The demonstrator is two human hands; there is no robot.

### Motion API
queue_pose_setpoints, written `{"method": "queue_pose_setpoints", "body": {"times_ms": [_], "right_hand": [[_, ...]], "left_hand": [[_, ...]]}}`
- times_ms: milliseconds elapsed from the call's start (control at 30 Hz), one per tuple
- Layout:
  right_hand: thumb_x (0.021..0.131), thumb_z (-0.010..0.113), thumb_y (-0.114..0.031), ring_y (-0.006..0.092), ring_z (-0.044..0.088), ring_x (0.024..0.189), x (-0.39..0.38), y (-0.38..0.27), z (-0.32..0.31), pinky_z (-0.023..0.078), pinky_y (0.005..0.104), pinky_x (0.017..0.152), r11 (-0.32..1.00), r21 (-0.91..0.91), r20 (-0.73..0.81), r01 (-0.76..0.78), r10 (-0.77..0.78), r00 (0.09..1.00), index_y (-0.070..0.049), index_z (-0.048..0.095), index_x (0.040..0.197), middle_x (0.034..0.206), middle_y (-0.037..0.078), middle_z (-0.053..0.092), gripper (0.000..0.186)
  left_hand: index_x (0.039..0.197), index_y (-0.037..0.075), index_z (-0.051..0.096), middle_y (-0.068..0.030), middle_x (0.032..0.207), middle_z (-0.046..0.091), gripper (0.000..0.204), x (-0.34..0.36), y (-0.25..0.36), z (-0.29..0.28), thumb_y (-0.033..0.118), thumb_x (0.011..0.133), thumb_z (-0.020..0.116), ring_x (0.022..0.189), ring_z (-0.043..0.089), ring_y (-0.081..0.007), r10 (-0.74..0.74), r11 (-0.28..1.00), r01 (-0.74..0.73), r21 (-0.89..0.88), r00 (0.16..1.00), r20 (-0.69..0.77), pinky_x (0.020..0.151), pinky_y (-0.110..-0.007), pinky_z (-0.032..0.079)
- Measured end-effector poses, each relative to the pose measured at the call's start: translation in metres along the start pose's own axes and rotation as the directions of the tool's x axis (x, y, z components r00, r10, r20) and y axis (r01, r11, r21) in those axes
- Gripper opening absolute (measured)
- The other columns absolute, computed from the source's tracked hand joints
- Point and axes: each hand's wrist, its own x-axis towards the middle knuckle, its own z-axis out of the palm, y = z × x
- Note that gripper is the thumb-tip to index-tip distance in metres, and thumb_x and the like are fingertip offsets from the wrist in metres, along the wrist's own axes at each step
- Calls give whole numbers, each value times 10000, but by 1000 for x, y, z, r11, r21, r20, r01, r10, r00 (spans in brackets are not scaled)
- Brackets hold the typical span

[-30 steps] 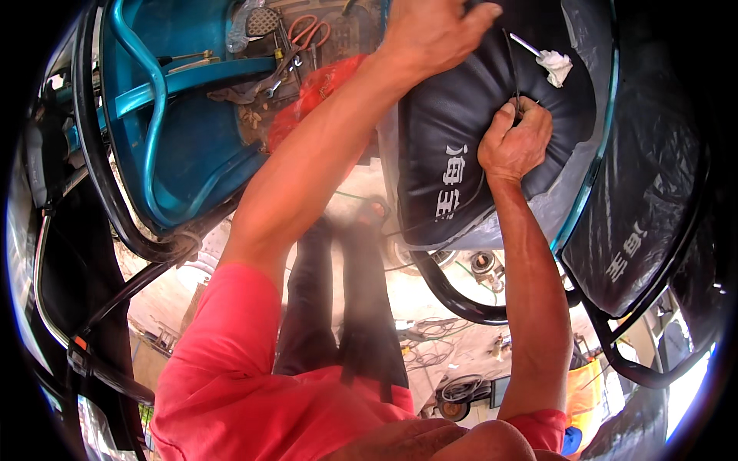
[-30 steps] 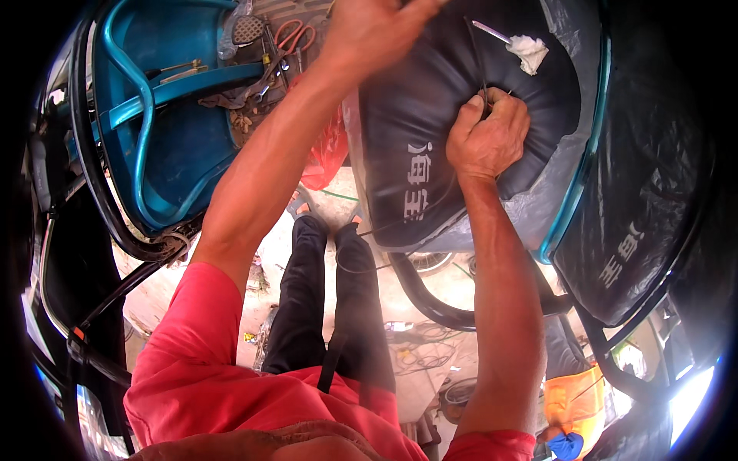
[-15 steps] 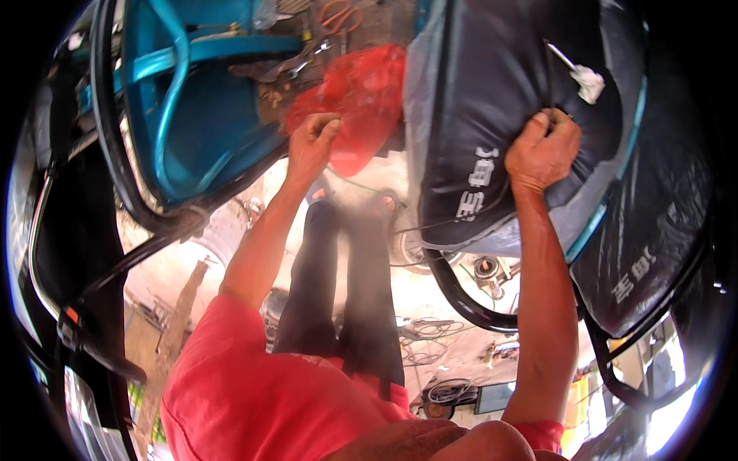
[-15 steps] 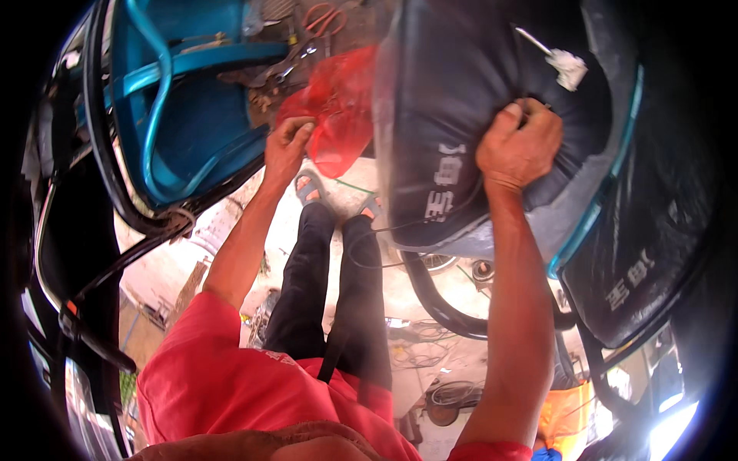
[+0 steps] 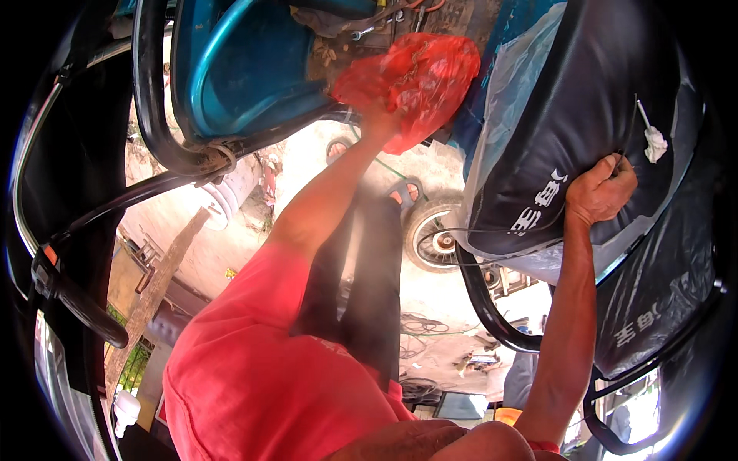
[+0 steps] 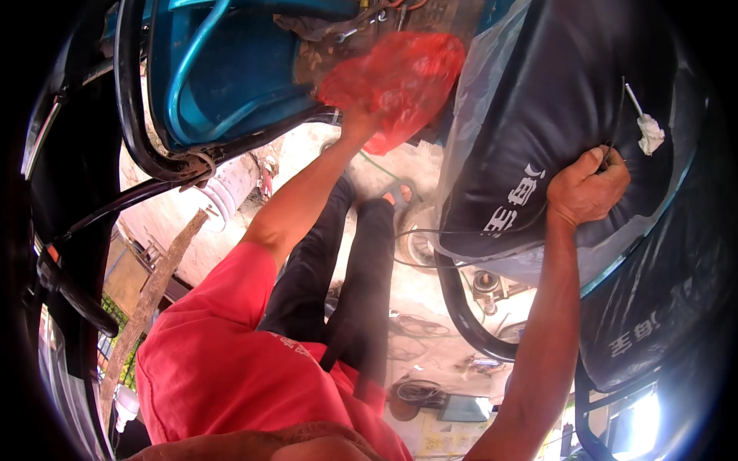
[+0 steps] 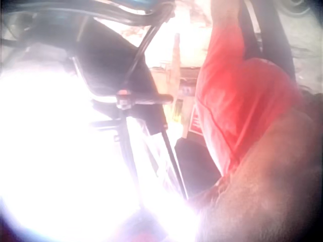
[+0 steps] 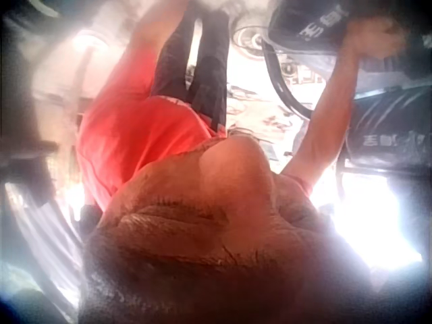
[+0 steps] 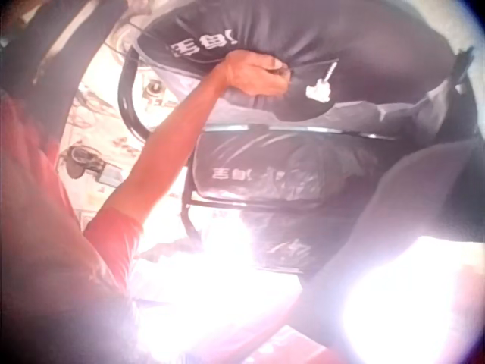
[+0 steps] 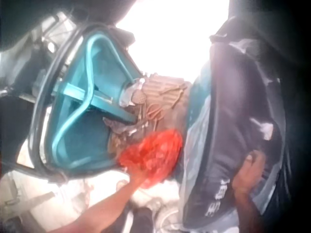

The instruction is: The person searches through a red plastic bag for mechanical components and then works on the front wiring and handlebar assembly of a red electric scooter.

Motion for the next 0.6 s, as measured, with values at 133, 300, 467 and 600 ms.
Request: {"method": "queue_pose_setpoints", "body": {"times_ms": [133,300,467,600], "right_hand": [[905,521,-346,362,593,961,0,1,1,449,441,864,1000,-4,7,17,-17,1000,26,621,1015,997,187,627,401],[909,517,-355,362,595,972,-2,1,1,450,440,872,1000,-9,2,-14,14,1000,31,620,1023,1013,194,628,415],[913,514,-353,367,593,974,-1,0,1,448,439,873,1000,-6,3,6,-6,1000,39,617,1029,1017,202,624,421],[918,509,-354,374,590,970,-2,2,1,444,441,873,1000,-15,8,16,-16,1000,49,613,1030,1017,212,620,431]], "left_hand": [[943,27,693,-202,953,686,368,24,-41,35,366,800,713,925,661,-353,41,995,-40,88,999,-18,823,-436,501],[829,28,667,-160,818,662,278,16,37,29,305,820,696,797,638,-332,-69,858,154,-489,980,189,734,-423,493],[820,2,626,-152,880,641,270,29,80,42,267,847,669,821,601,-326,365,823,-314,-474,931,17,699,-418,467],[964,57,674,-97,967,631,245,32,136,15,280,863,682,886,608,-223,718,670,-704,-234,695,-37,756,-350,478]]}}
